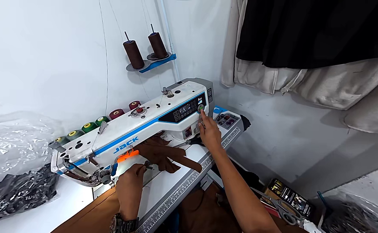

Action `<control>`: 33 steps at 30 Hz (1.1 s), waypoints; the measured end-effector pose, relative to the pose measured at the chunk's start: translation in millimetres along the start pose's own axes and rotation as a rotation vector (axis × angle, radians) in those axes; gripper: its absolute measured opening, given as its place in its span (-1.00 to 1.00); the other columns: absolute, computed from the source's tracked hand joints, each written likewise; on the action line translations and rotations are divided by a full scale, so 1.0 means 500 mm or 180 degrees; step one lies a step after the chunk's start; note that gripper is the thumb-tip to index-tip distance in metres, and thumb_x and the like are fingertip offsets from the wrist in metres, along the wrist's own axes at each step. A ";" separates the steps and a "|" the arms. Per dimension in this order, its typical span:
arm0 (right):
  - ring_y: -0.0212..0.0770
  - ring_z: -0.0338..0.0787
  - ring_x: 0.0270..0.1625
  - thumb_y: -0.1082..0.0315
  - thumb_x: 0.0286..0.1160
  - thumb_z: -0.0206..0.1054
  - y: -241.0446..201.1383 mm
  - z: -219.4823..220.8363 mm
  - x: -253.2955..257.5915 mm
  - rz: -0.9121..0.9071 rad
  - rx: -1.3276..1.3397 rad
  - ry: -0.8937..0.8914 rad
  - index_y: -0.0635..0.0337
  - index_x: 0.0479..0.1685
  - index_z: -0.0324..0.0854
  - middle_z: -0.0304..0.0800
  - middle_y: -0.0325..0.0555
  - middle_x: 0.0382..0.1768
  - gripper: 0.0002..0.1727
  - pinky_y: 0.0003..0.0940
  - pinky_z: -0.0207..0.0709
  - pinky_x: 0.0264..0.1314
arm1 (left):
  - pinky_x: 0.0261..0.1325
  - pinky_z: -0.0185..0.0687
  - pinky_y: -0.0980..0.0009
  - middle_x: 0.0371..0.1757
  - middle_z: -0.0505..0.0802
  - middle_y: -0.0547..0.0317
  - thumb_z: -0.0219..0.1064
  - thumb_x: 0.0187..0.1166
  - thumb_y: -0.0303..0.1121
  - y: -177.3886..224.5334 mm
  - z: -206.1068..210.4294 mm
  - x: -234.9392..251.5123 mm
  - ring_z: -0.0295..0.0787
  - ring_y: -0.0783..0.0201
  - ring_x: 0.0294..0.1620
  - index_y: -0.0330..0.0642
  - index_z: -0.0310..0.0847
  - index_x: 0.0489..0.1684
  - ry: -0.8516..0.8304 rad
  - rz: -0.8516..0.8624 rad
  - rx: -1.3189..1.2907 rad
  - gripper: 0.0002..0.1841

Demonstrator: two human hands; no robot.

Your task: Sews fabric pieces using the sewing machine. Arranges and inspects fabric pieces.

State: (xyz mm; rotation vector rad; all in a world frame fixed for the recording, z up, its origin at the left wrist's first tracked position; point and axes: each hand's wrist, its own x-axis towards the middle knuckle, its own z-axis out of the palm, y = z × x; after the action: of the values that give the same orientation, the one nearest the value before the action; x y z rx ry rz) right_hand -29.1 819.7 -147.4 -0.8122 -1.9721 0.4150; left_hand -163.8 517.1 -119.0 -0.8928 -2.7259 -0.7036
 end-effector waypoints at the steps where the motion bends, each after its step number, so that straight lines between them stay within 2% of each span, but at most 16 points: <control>1: 0.18 0.76 0.23 0.27 0.70 0.24 -0.004 0.001 0.002 -0.0039 -0.0030 -0.0010 -0.19 0.79 0.34 0.73 0.06 0.27 -0.37 0.14 0.72 -0.06 | -0.10 0.66 -0.25 -0.31 0.93 -0.01 0.38 0.67 -0.25 0.001 -0.002 0.000 0.88 -0.08 -0.24 -0.09 0.90 -0.07 0.0002 -0.0032 0.0001 -0.81; 4: 0.18 0.76 0.22 0.30 0.70 0.24 -0.013 0.005 0.004 -0.0025 -0.0045 -0.0039 -0.21 0.78 0.35 0.73 0.08 0.23 -0.37 0.13 0.72 -0.08 | -0.16 0.69 -0.19 -0.39 0.93 0.04 0.35 0.68 -0.24 -0.004 -0.005 0.001 0.89 -0.02 -0.34 -0.09 0.91 -0.08 0.0080 -0.0045 -0.0122 -0.80; 6: 0.18 0.74 0.26 0.34 0.70 0.22 -0.015 0.003 0.009 0.0044 0.0050 -0.0095 -0.23 0.79 0.36 0.73 0.07 0.24 -0.37 0.15 0.72 -0.05 | -0.22 0.65 -0.14 -0.44 0.89 0.03 0.39 0.64 -0.32 -0.004 -0.006 0.002 0.83 0.03 -0.41 -0.16 0.90 -0.16 0.0253 0.0113 -0.0261 -0.84; 11: 0.17 0.73 0.29 0.30 0.72 0.19 -0.010 0.002 0.007 0.0088 0.0132 -0.0067 -0.12 0.81 0.31 0.73 0.06 0.27 -0.37 0.16 0.70 0.06 | -0.11 0.76 -0.07 -0.30 0.95 0.03 0.41 0.62 -0.33 0.000 -0.009 -0.001 0.91 0.09 -0.29 -0.17 0.91 -0.13 0.0387 0.0353 -0.0488 -0.84; 14: 0.19 0.71 0.31 0.34 0.73 0.18 -0.009 0.012 0.006 0.0142 0.0201 0.0006 -0.08 0.77 0.38 0.73 0.07 0.29 -0.41 0.16 0.69 0.10 | -0.09 0.76 -0.05 -0.27 0.95 0.02 0.38 0.63 -0.41 0.001 -0.013 -0.003 0.90 0.08 -0.28 -0.20 0.89 -0.07 0.0450 0.0400 -0.0591 -0.84; 18: 0.16 0.69 0.37 0.36 0.72 0.18 -0.002 0.006 0.007 0.0234 0.0246 -0.0103 -0.16 0.76 0.40 0.71 0.03 0.34 -0.41 0.17 0.69 0.11 | -0.11 0.80 0.04 -0.24 0.96 0.04 0.41 0.58 -0.44 -0.002 -0.012 -0.003 0.93 0.14 -0.28 -0.21 0.84 0.08 0.0472 0.0438 -0.0694 -0.80; 22: 0.15 0.69 0.37 0.36 0.71 0.19 0.002 0.003 0.012 0.0180 0.0267 -0.0102 -0.17 0.74 0.42 0.70 0.04 0.35 -0.41 0.16 0.68 0.13 | -0.11 0.79 0.03 -0.29 0.94 0.03 0.42 0.58 -0.44 0.001 -0.015 -0.008 0.91 0.14 -0.29 -0.21 0.87 -0.12 0.0477 0.0441 -0.0701 -0.89; 25: 0.17 0.68 0.37 0.35 0.71 0.18 0.004 -0.003 0.012 0.0241 0.0240 -0.0257 -0.24 0.78 0.36 0.68 0.02 0.37 -0.38 0.20 0.67 0.08 | -0.11 0.79 0.04 -0.29 0.94 0.04 0.41 0.58 -0.45 0.004 -0.013 -0.011 0.91 0.15 -0.28 -0.21 0.86 -0.15 0.0450 0.0438 -0.0701 -0.90; 28: 0.15 0.68 0.38 0.32 0.73 0.17 0.002 -0.014 0.015 0.0225 0.0205 -0.0293 -0.26 0.76 0.39 0.69 0.00 0.37 -0.41 0.19 0.68 0.08 | -0.06 0.83 0.07 -0.21 0.94 0.03 0.44 0.55 -0.46 0.005 -0.014 -0.010 0.92 0.15 -0.20 -0.20 0.87 -0.19 0.0448 0.0530 -0.0717 -0.91; 31: 0.20 0.67 0.36 0.36 0.70 0.17 0.001 -0.011 0.015 0.0256 0.0162 -0.0324 -0.28 0.78 0.37 0.68 0.02 0.36 -0.37 0.19 0.69 0.00 | -0.15 0.81 0.12 -0.24 0.89 -0.01 0.46 0.47 -0.52 0.006 -0.017 -0.010 0.86 0.15 -0.28 -0.23 0.87 -0.25 0.0621 0.0682 -0.0673 -0.94; 33: 0.20 0.67 0.37 0.33 0.72 0.18 -0.001 -0.016 0.014 0.0248 0.0157 -0.0351 -0.26 0.78 0.36 0.67 0.02 0.38 -0.38 0.20 0.68 0.04 | -0.17 0.80 0.16 -0.26 0.89 0.00 0.45 0.49 -0.51 0.009 -0.021 -0.011 0.86 0.17 -0.30 -0.24 0.86 -0.24 0.0630 0.0645 -0.0688 -0.94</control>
State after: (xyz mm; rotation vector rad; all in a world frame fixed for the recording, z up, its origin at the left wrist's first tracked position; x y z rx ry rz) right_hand -24.6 824.1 -138.5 -0.8527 -2.0280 0.5629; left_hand -156.4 512.6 -110.0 -1.0645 -2.3787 -0.9986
